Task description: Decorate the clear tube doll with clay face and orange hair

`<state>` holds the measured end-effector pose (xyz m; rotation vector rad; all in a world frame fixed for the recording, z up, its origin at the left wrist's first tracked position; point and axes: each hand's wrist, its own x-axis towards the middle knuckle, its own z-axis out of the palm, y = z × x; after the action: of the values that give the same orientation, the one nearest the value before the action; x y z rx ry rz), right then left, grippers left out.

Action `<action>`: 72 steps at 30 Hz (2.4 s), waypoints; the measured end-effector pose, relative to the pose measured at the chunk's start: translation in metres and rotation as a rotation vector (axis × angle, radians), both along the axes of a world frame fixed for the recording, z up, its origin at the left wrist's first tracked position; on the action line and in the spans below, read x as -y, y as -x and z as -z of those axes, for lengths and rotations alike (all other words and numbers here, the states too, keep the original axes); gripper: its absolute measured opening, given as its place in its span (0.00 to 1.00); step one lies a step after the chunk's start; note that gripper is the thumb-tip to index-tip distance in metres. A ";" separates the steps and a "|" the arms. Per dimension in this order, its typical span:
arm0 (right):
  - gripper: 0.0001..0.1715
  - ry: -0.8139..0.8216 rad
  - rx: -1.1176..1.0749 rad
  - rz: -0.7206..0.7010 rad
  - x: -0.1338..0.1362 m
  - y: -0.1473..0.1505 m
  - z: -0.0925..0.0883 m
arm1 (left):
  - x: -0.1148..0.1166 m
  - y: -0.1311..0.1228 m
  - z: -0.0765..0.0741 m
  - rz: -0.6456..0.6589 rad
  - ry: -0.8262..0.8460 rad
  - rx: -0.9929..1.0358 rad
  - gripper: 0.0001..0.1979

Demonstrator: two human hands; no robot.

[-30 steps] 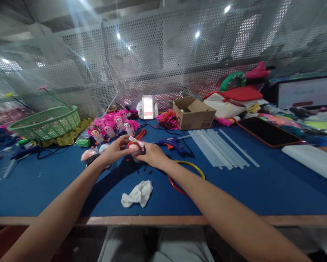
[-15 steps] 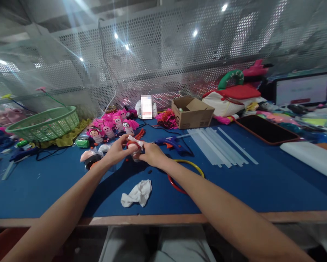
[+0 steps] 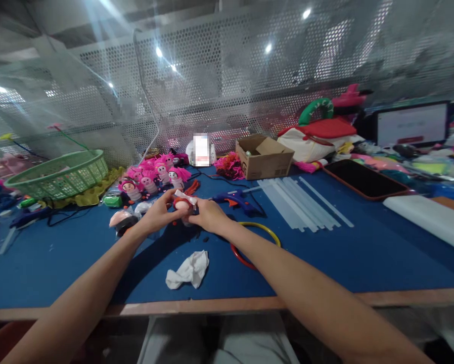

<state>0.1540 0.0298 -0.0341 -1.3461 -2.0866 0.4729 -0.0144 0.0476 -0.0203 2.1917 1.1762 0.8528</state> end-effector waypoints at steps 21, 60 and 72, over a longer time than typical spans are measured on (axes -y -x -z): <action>0.22 0.001 0.325 0.089 0.005 0.000 -0.006 | 0.062 -0.037 -0.018 0.122 -0.112 -0.575 0.06; 0.12 0.301 -0.621 -0.168 0.059 -0.006 -0.026 | 0.072 -0.006 -0.013 -0.033 -0.095 0.216 0.05; 0.08 0.159 -0.552 -0.144 0.057 -0.004 -0.021 | 0.068 -0.007 -0.007 -0.009 0.037 0.332 0.05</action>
<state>0.1581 -0.0272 -0.0130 -1.0009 -1.7122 0.9677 -0.0070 -0.0202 -0.0137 1.9224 1.0286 1.1370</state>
